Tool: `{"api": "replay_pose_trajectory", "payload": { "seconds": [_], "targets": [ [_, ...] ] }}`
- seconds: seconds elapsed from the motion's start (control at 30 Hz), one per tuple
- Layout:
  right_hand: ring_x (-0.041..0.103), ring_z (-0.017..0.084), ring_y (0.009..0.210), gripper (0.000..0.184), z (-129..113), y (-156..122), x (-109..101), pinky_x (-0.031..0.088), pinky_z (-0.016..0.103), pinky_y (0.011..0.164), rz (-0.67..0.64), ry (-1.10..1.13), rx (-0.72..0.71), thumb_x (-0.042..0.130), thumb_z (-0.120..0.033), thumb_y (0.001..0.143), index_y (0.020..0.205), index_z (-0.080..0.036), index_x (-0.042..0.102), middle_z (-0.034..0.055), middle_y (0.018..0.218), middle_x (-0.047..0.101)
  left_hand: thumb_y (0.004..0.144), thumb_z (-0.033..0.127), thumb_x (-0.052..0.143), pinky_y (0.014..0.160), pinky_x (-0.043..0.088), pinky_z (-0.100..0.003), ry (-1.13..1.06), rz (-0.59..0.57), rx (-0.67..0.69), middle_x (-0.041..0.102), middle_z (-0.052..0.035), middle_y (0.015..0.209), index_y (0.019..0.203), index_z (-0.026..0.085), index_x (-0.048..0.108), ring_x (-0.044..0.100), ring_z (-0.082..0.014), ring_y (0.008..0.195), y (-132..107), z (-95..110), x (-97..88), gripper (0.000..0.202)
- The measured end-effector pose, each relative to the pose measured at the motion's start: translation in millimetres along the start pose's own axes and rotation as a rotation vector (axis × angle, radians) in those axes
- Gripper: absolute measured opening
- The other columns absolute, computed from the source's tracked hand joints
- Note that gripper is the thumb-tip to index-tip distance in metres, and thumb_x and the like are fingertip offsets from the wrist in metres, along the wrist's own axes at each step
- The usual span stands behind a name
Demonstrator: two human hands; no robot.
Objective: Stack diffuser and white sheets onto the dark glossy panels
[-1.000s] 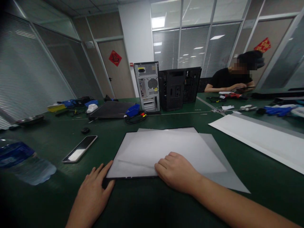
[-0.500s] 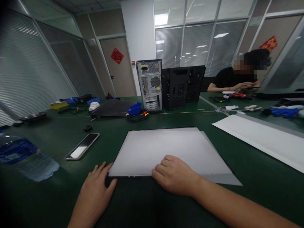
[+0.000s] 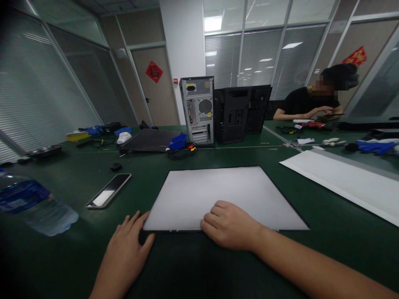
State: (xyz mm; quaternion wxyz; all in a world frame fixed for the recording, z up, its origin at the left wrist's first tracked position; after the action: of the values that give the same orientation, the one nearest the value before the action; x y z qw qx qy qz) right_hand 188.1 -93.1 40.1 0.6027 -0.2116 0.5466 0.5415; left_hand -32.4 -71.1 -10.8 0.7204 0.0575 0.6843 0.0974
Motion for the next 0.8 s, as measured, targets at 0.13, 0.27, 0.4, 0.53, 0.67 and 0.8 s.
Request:
{"api": "replay_pose_trajectory", "payload": {
  "seconds": [0.13, 0.27, 0.4, 0.53, 0.67, 0.8],
  "targets": [
    [0.050, 0.013, 0.074, 0.019, 0.2, 0.4, 1.0, 0.035, 0.032, 0.073, 0.005, 0.003, -0.003, 0.044, -0.021, 0.092, 0.102, -0.016, 0.059, 0.0045, 0.079, 0.060, 0.084, 0.041, 0.043, 0.111, 0.024, -0.051, -0.012, -0.004, -0.006, 0.049, -0.0120, 0.143, 0.138, 0.018, 0.047, 0.036, -0.0332, 0.135, 0.4, -0.7, 0.2, 0.058],
    [0.051, 0.014, 0.075, 0.018, -0.2, -1.4, 0.1, 0.035, 0.031, 0.074, 0.018, 0.023, -0.009, 0.044, -0.022, 0.092, 0.102, -0.017, 0.059, 0.0045, 0.081, 0.060, 0.085, 0.041, 0.043, 0.111, 0.024, -0.051, -0.001, -0.010, -0.005, 0.048, -0.0125, 0.143, 0.139, 0.018, 0.046, 0.037, -0.0336, 0.135, 1.3, -0.6, 1.0, 0.059],
    [0.051, 0.013, 0.076, 0.018, -0.3, -3.1, -2.9, 0.036, 0.031, 0.075, 0.045, 0.045, -0.019, 0.043, -0.023, 0.093, 0.099, -0.017, 0.059, 0.0053, 0.082, 0.061, 0.084, 0.042, 0.044, 0.111, 0.024, -0.052, 0.000, -0.002, 0.006, 0.047, -0.0128, 0.144, 0.141, 0.019, 0.043, 0.037, -0.0337, 0.135, 1.5, -1.0, 2.5, 0.061],
    [0.050, 0.013, 0.076, 0.018, -0.3, -3.1, -1.2, 0.035, 0.031, 0.075, 0.026, 0.043, -0.014, 0.043, -0.024, 0.093, 0.100, -0.017, 0.059, 0.0054, 0.082, 0.060, 0.085, 0.043, 0.042, 0.111, 0.024, -0.051, 0.008, -0.002, 0.013, 0.046, -0.0119, 0.145, 0.143, 0.019, 0.040, 0.035, -0.0334, 0.136, 0.9, -1.2, 3.6, 0.062],
    [0.048, 0.014, 0.076, 0.021, 2.0, -2.8, 3.8, 0.034, 0.032, 0.073, -0.004, 0.031, 0.024, 0.043, -0.026, 0.092, 0.104, -0.018, 0.058, 0.0045, 0.082, 0.059, 0.085, 0.043, 0.042, 0.111, 0.025, -0.051, 0.012, 0.006, 0.010, 0.046, -0.0119, 0.145, 0.143, 0.020, 0.039, 0.036, -0.0331, 0.136, 0.8, -1.6, 3.6, 0.063],
    [0.047, 0.015, 0.077, 0.023, 4.2, -3.5, 6.2, 0.033, 0.032, 0.073, -0.008, 0.031, 0.044, 0.042, -0.029, 0.093, 0.106, -0.018, 0.057, 0.0050, 0.084, 0.059, 0.085, 0.043, 0.042, 0.111, 0.025, -0.051, 0.019, 0.005, 0.013, 0.047, -0.0124, 0.145, 0.143, 0.019, 0.039, 0.036, -0.0336, 0.135, 1.2, -1.6, 4.7, 0.063]
  ]
}}
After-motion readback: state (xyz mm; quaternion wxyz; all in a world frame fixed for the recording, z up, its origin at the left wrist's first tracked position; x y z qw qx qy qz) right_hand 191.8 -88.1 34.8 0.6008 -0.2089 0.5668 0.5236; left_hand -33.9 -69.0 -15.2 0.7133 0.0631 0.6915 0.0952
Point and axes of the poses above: each hand's wrist, its own y-axis towards the middle knuckle, its own x-axis out of the palm, z = x × y, the point moved 9 cm from there along y, towards the middle knuckle
